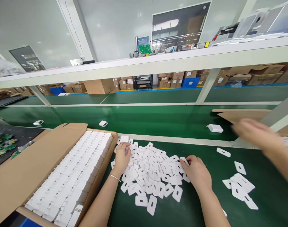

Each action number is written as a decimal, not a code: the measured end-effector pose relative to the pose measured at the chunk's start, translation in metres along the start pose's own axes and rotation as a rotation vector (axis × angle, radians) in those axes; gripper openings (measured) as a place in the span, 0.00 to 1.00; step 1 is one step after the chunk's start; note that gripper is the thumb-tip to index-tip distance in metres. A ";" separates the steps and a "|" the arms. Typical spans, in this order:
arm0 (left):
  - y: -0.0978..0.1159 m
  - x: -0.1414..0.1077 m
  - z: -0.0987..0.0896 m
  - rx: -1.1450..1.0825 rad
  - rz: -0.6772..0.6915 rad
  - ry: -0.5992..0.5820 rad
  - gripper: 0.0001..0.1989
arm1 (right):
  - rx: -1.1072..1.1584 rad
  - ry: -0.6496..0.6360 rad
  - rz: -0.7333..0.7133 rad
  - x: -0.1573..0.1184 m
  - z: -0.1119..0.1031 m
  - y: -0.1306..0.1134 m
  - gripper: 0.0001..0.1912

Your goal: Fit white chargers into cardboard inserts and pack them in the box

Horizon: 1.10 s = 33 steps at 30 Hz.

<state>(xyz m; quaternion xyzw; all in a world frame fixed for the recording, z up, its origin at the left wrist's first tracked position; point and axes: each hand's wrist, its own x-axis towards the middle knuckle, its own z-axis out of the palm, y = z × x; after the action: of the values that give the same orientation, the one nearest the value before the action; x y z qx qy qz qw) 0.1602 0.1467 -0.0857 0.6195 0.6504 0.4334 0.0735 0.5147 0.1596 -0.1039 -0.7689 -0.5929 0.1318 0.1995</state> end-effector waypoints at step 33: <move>-0.005 0.003 -0.004 -0.006 0.065 -0.060 0.12 | -0.043 0.039 -0.411 -0.012 -0.005 -0.023 0.22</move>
<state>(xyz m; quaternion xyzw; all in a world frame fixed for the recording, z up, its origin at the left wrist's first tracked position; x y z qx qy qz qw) 0.1533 0.1479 -0.0849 0.6529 0.6260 0.4188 0.0804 0.4941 0.1526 -0.0889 -0.6384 -0.7360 0.0605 0.2171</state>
